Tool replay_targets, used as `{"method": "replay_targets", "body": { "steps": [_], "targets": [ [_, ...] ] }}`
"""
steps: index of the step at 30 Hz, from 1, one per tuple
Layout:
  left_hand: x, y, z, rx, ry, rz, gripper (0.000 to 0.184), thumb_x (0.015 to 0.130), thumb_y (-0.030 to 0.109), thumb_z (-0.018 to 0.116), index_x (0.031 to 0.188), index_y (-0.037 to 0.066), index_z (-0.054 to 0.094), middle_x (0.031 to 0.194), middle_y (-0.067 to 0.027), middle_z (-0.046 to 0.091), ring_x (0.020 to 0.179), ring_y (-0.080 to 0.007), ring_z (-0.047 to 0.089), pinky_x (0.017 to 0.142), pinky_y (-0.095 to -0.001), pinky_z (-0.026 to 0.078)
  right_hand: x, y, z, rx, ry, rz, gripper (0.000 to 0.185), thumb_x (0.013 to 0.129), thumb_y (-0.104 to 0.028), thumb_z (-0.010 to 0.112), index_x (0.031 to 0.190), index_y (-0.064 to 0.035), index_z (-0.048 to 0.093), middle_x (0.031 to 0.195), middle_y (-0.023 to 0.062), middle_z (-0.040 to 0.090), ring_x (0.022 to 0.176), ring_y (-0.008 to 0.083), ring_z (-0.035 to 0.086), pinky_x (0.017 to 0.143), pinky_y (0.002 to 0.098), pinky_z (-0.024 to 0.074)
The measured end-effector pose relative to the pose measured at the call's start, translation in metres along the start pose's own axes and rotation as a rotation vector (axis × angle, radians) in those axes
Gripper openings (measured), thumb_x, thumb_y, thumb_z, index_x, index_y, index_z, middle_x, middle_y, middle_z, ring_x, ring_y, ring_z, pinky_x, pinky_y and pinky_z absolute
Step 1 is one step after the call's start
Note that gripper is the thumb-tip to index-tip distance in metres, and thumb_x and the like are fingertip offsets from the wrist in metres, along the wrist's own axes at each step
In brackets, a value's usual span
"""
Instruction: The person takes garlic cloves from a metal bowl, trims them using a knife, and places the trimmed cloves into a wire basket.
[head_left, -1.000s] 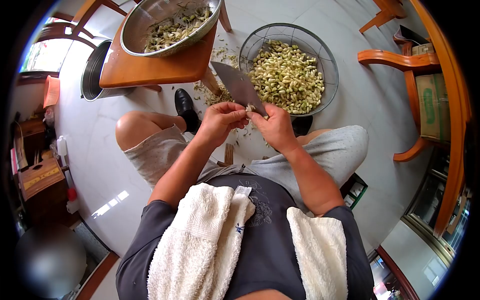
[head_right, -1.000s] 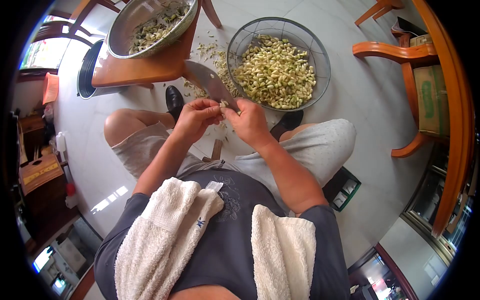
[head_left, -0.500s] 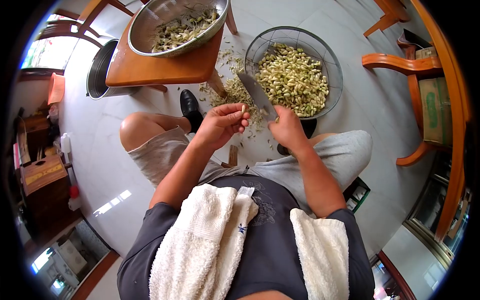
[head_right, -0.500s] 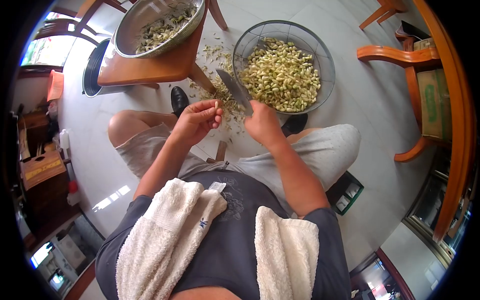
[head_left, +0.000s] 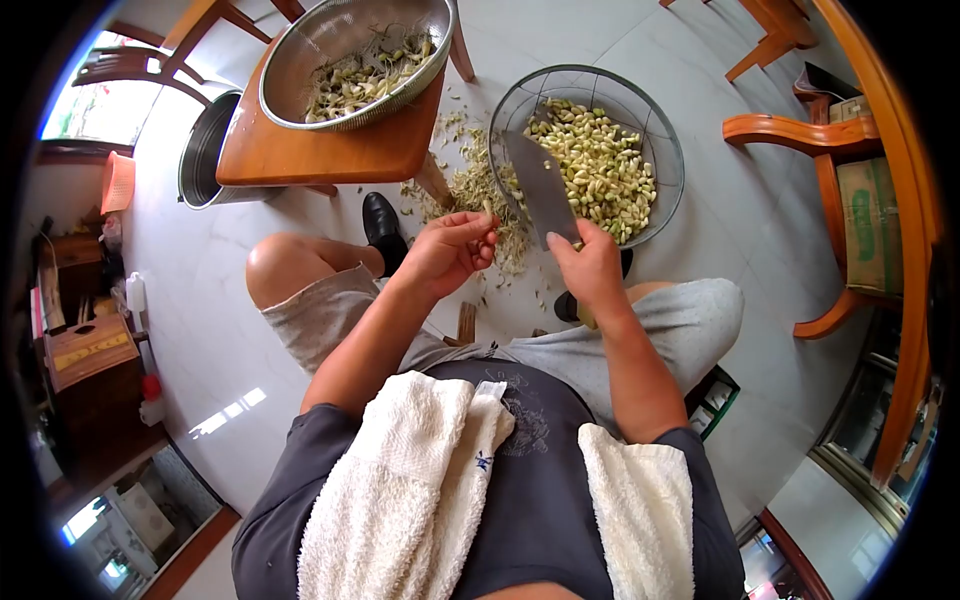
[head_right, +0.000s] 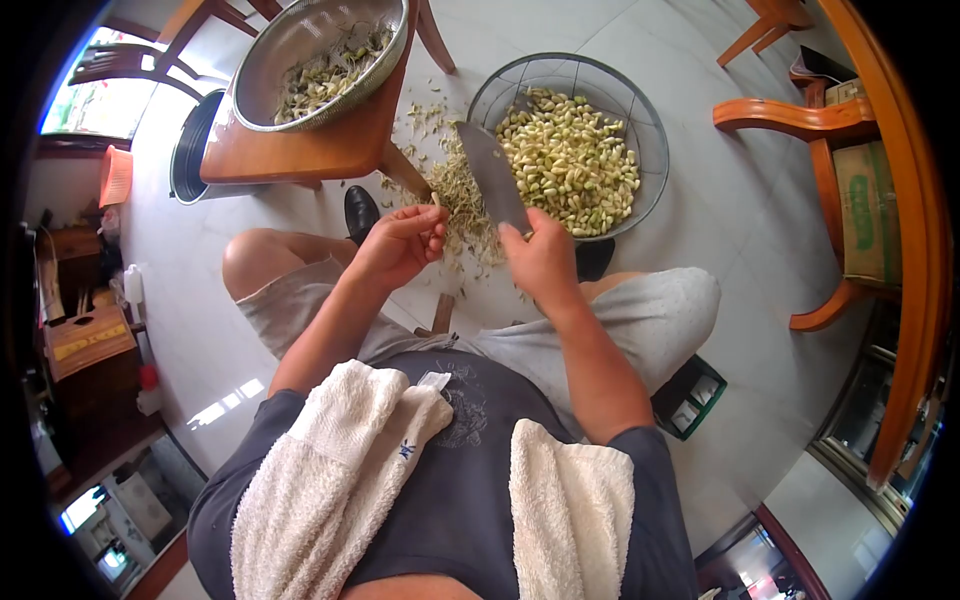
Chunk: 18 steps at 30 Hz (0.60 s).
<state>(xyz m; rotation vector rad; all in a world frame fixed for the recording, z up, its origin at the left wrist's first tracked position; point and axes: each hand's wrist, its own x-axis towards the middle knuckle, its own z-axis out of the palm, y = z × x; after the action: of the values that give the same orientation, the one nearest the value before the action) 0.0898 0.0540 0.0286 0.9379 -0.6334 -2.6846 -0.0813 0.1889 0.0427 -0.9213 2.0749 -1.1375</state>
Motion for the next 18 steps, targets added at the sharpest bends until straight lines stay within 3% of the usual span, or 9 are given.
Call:
{"method": "replay_targets", "body": {
  "steps": [1,2,3,7,9,12,15,17,18],
  "targets": [
    [0.006,0.0,0.003,0.043,0.022,-0.009,0.013,0.09,0.013,0.059,0.096,0.002,0.058,0.077,-0.0047,0.06,0.063,-0.0121,0.055,0.058,-0.024,0.045,0.001,-0.002,-0.005,0.029,0.04,-0.01,0.022,0.081,-0.016,0.066,0.089,0.0033,0.062,0.068,0.0062,0.064,0.058,0.0113,0.058,0.055,0.0302,0.046],
    [0.012,0.002,0.007,0.086,0.045,-0.011,0.013,0.09,0.013,0.06,0.096,0.002,0.057,0.076,-0.0044,0.059,0.062,-0.0119,0.054,0.057,-0.0238,0.044,0.003,-0.002,-0.009,0.109,0.073,0.033,0.022,0.079,-0.017,0.064,0.088,0.0024,0.062,0.069,0.0166,0.064,0.058,0.0257,0.061,0.058,0.0352,0.0464],
    [0.019,0.004,0.019,0.149,0.119,-0.006,0.014,0.088,0.015,0.062,0.092,0.002,0.058,0.073,-0.0041,0.057,0.058,-0.0117,0.051,0.053,-0.0239,0.041,0.005,0.006,-0.014,0.119,0.126,0.004,0.02,0.079,-0.016,0.065,0.087,0.0021,0.062,0.068,0.0149,0.063,0.056,0.0205,0.06,0.057,0.0341,0.046],
    [0.092,0.007,0.037,0.525,0.068,0.069,0.025,0.087,0.022,0.064,0.074,0.0,0.06,0.061,-0.0049,0.055,0.047,-0.0115,0.049,0.041,-0.0268,0.035,0.008,-0.003,-0.038,0.32,0.237,0.12,0.016,0.082,-0.015,0.065,0.086,0.0007,0.062,0.061,0.0029,0.058,0.052,0.0094,0.054,0.048,0.0261,0.0426],
    [0.118,0.011,0.052,0.757,0.115,0.001,0.026,0.084,0.026,0.067,0.076,0.002,0.062,0.062,-0.0045,0.056,0.051,-0.0112,0.053,0.042,-0.0257,0.038,0.01,-0.004,-0.048,0.383,0.245,0.11,0.014,0.083,-0.014,0.064,0.08,-0.0012,0.059,0.058,0.0004,0.054,0.045,0.0059,0.046,0.042,0.0225,0.0361],
    [0.146,-0.004,0.053,1.072,0.12,0.052,0.024,0.081,0.026,0.066,0.08,0.002,0.065,0.064,-0.0091,0.062,0.055,-0.0189,0.059,0.047,-0.0334,0.044,0.01,-0.005,-0.054,0.386,0.257,0.138,0.013,0.084,-0.013,0.064,0.084,-0.0002,0.061,0.06,0.0008,0.055,0.046,0.0062,0.047,0.043,0.0226,0.0369],
    [0.171,-0.025,0.011,1.869,-0.253,0.14,0.02,0.076,0.023,0.063,0.082,0.004,0.068,0.069,-0.0123,0.065,0.06,-0.0292,0.062,0.056,-0.0416,0.049,0.006,-0.002,-0.053,0.37,0.225,0.148,0.015,0.084,-0.013,0.064,0.088,0.0008,0.062,0.063,0.0014,0.057,0.048,0.0066,0.049,0.044,0.0229,0.0381],
    [0.132,-0.017,0.003,1.985,-0.505,0.044,0.022,0.073,0.022,0.062,0.081,0.002,0.068,0.076,-0.016,0.065,0.067,-0.0352,0.061,0.064,-0.0444,0.049,0.004,-0.002,-0.051,0.348,0.184,0.151,0.017,0.084,-0.013,0.064,0.091,0.0015,0.063,0.065,0.0019,0.059,0.05,0.0071,0.051,0.045,0.0235,0.0396],
    [0.096,-0.006,0.017,2.168,-0.459,0.101,0.021,0.074,0.023,0.062,0.08,0.002,0.068,0.077,-0.0159,0.065,0.07,-0.0338,0.062,0.066,-0.0428,0.049,0.003,-0.004,-0.049,0.304,0.171,0.145,0.013,0.084,-0.012,0.063,0.085,0.0009,0.06,0.068,0.0028,0.059,0.053,0.0071,0.051,0.045,0.0218,0.041]
  ]
}}
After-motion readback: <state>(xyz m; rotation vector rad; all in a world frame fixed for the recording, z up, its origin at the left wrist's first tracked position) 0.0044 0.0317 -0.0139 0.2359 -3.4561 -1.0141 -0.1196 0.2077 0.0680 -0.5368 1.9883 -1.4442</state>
